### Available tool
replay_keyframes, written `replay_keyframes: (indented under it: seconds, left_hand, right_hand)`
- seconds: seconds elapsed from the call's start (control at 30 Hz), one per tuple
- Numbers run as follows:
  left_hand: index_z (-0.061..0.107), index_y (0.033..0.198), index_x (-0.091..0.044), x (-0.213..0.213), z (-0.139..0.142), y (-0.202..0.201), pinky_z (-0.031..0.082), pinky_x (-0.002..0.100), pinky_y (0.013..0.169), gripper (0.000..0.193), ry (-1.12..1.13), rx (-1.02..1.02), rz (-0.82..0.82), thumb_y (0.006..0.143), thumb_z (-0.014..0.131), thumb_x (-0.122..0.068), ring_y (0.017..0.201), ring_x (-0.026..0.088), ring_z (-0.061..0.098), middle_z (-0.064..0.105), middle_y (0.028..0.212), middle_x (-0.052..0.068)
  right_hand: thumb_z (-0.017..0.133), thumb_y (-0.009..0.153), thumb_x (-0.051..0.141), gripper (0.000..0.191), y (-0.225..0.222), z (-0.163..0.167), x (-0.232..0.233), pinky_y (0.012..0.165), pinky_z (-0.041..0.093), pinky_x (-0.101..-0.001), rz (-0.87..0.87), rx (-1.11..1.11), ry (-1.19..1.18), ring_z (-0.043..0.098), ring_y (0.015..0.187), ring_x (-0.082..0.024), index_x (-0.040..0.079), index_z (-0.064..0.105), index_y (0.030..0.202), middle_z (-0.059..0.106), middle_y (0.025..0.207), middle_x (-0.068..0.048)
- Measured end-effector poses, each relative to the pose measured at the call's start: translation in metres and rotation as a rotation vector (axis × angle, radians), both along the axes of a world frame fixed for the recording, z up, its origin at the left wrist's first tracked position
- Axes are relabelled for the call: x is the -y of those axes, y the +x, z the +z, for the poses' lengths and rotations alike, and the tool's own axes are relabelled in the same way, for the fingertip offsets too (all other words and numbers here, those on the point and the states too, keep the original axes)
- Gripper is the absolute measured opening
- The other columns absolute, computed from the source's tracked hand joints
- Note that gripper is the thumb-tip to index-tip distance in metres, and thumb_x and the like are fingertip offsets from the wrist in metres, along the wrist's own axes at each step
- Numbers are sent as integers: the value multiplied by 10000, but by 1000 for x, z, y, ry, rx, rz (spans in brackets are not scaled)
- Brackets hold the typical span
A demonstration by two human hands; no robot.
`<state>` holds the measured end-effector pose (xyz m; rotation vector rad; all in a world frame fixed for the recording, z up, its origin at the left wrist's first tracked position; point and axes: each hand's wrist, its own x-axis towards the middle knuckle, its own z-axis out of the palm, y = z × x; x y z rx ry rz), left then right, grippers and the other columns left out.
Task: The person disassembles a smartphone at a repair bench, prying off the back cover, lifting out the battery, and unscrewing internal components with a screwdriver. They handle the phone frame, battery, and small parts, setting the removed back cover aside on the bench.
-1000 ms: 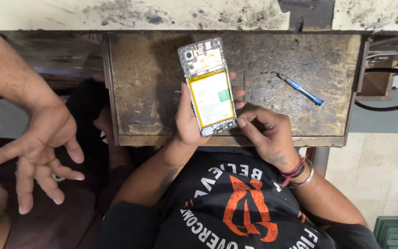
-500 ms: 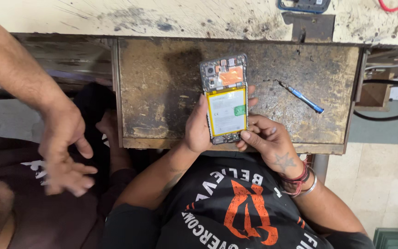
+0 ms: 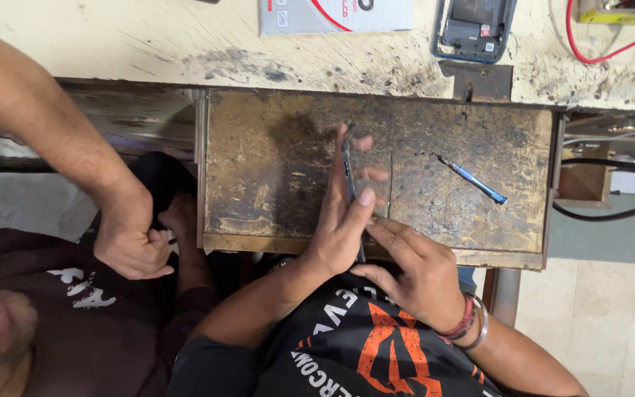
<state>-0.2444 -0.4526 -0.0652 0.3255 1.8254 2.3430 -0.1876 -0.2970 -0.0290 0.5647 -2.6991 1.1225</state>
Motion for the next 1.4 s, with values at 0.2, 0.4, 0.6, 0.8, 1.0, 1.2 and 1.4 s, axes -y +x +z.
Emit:
replay_keyframes:
  seconds: [0.2, 0.4, 0.6, 0.8, 1.0, 1.2, 1.4]
  left_hand:
    - [5, 1713, -125, 9, -4, 10, 518, 367, 1084, 707, 527, 208, -314, 1157, 365, -374, 1317, 223, 534, 405, 1603, 134]
    - [250, 1677, 4, 10, -11, 32, 427, 317, 1196, 637, 333, 299, -414, 1188, 334, -396, 1440, 159, 482, 458, 1585, 128]
    - [288, 1639, -19, 9, -14, 43, 559, 327, 962, 639, 374, 458, -477, 1148, 347, -423, 1219, 185, 618, 583, 1382, 136]
    - [418, 1558, 9, 9, -11, 45, 564, 299, 883, 607, 235, 428, -472, 1144, 346, -430, 1016, 186, 669, 683, 1247, 145]
    - [462, 1515, 10, 8, -14, 49, 556, 289, 888, 579, 265, 419, -458, 1149, 362, -427, 1054, 151, 655, 669, 1201, 115]
    - [485, 1485, 15, 8, -13, 51, 533, 285, 763, 576, 247, 507, -458, 1124, 370, -418, 905, 168, 640, 664, 1094, 93]
    - [495, 1500, -11, 11, -5, 51, 553, 297, 825, 580, 146, 354, -433, 1132, 366, -440, 1033, 148, 626, 647, 1131, 65]
  right_hand:
    - [826, 848, 189, 320, -15, 21, -15, 963, 555, -364, -72, -43, -115, 735, 1089, -269, 56, 724, 1120, 750, 1184, -99]
    - [784, 860, 106, 297, -29, 31, -22, 1082, 503, -423, -47, -121, -58, 649, 1221, -334, 32, 726, 1142, 715, 1241, -139]
    - [749, 925, 88, 214, -27, 24, -20, 1068, 529, -395, -59, -39, -147, 696, 1197, -299, 36, 732, 1132, 735, 1222, -122]
    - [717, 940, 86, 215, -19, 14, -27, 1073, 522, -397, -62, -38, -142, 695, 1188, -296, 30, 738, 1146, 734, 1215, -128]
    - [715, 952, 87, 188, -16, 10, -30, 1048, 529, -385, -70, -34, -149, 693, 1166, -295, 34, 747, 1130, 737, 1196, -122]
    - [719, 956, 58, 168, -15, 13, -29, 1023, 551, -374, -76, -30, -117, 712, 1158, -288, 42, 748, 1120, 746, 1171, -112]
    - [735, 929, 24, 186, -13, 18, -27, 986, 564, -361, -65, -56, -79, 726, 1120, -280, 39, 756, 1113, 754, 1143, -111]
